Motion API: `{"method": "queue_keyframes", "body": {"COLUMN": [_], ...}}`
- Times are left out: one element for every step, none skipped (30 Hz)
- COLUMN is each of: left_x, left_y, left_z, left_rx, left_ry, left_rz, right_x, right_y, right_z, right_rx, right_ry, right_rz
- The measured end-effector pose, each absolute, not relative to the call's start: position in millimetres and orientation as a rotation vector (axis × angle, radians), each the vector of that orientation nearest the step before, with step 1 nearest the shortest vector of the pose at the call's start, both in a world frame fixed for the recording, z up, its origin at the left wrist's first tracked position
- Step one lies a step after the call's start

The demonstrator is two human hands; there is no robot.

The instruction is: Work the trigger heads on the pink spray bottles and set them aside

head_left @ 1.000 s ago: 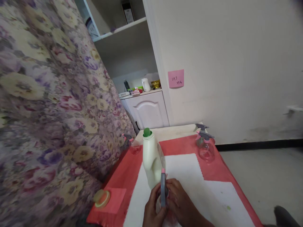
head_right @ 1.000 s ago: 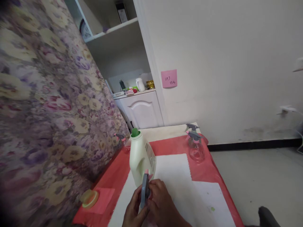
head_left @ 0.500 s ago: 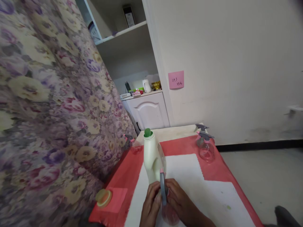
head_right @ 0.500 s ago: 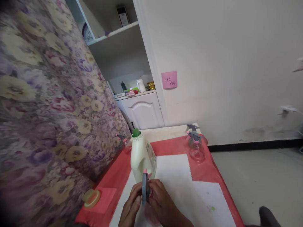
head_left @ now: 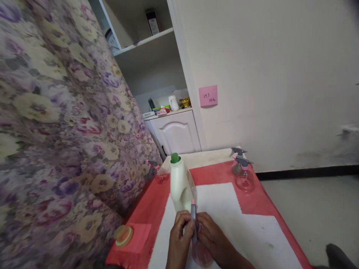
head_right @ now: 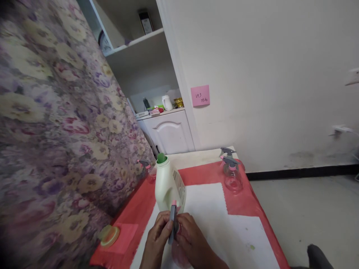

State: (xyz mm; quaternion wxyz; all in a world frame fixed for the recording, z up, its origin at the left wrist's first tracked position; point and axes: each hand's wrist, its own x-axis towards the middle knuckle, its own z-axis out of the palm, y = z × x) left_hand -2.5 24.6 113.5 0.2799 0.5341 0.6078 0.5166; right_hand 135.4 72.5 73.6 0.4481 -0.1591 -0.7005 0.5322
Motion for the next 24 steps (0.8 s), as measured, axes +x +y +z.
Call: {"method": "queue_keyframes", "body": {"left_x": [-0.8,0.7,2.1,3.2,4.0,4.5,4.7,4.6,4.5,4.2,4.0,3.7,3.6,3.5,3.4,3.5,3.6,3.8,3.9,4.0,3.9,3.7,3.3,2.6], "left_y": [24.8,25.1,25.5,25.9,26.4,27.0,27.6,28.1,28.5,28.7,28.7,28.7,28.6,28.4,28.3,28.3,28.3,28.4,28.5,28.5,28.5,28.6,28.6,28.6], "left_z": [112.8,112.3,111.8,111.5,111.3,111.0,110.7,110.3,109.8,109.1,108.3,107.5,106.7,106.1,105.8,105.7,105.9,106.4,107.0,107.6,108.1,108.3,108.2,107.9], "left_rx": [1.435,1.439,1.444,1.448,1.453,1.456,1.458,1.456,1.454,1.452,1.45,1.449,1.45,1.452,1.454,1.455,1.455,1.453,1.45,1.447,1.442,1.437,1.434,1.437], "left_ry": [1.639,1.654,1.672,1.694,1.715,1.731,1.74,1.743,1.742,1.739,1.737,1.736,1.734,1.731,1.728,1.724,1.721,1.72,1.719,1.716,1.709,1.699,1.689,1.678], "left_rz": [1.404,1.421,1.434,1.444,1.456,1.468,1.477,1.482,1.482,1.479,1.475,1.469,1.467,1.468,1.471,1.477,1.483,1.486,1.486,1.481,1.472,1.459,1.444,1.429], "right_x": [134.9,134.5,134.1,133.6,133.1,132.4,131.5,130.4,129.3,128.2,127.2,126.4,125.8,125.7,125.8,126.3,127.1,128.1,129.1,130.1,131.0,131.6,131.9,132.0], "right_y": [72.8,73.0,73.3,73.5,73.7,73.8,73.9,73.9,73.8,73.6,73.2,72.7,72.1,71.4,70.7,70.2,69.9,69.9,70.1,70.6,71.3,72.1,72.7,73.1], "right_z": [71.4,69.5,67.9,66.7,65.9,65.4,65.2,65.0,64.8,64.7,64.7,64.8,65.1,65.5,66.1,66.8,67.4,67.9,68.1,68.1,67.9,67.6,67.3,67.2], "right_rx": [-0.399,-0.401,-0.401,-0.403,-0.409,-0.421,-0.437,-0.459,-0.484,-0.508,-0.534,-0.558,-0.579,-0.589,-0.591,-0.582,-0.565,-0.546,-0.528,-0.515,-0.506,-0.501,-0.502,-0.504], "right_ry": [-1.723,-1.716,-1.713,-1.713,-1.714,-1.712,-1.708,-1.698,-1.685,-1.672,-1.66,-1.651,-1.643,-1.64,-1.64,-1.644,-1.65,-1.66,-1.669,-1.677,-1.68,-1.681,-1.677,-1.673], "right_rz": [1.315,1.309,1.3,1.288,1.271,1.252,1.233,1.216,1.204,1.198,1.193,1.187,1.178,1.168,1.16,1.155,1.154,1.156,1.161,1.166,1.171,1.177,1.186,1.196]}}
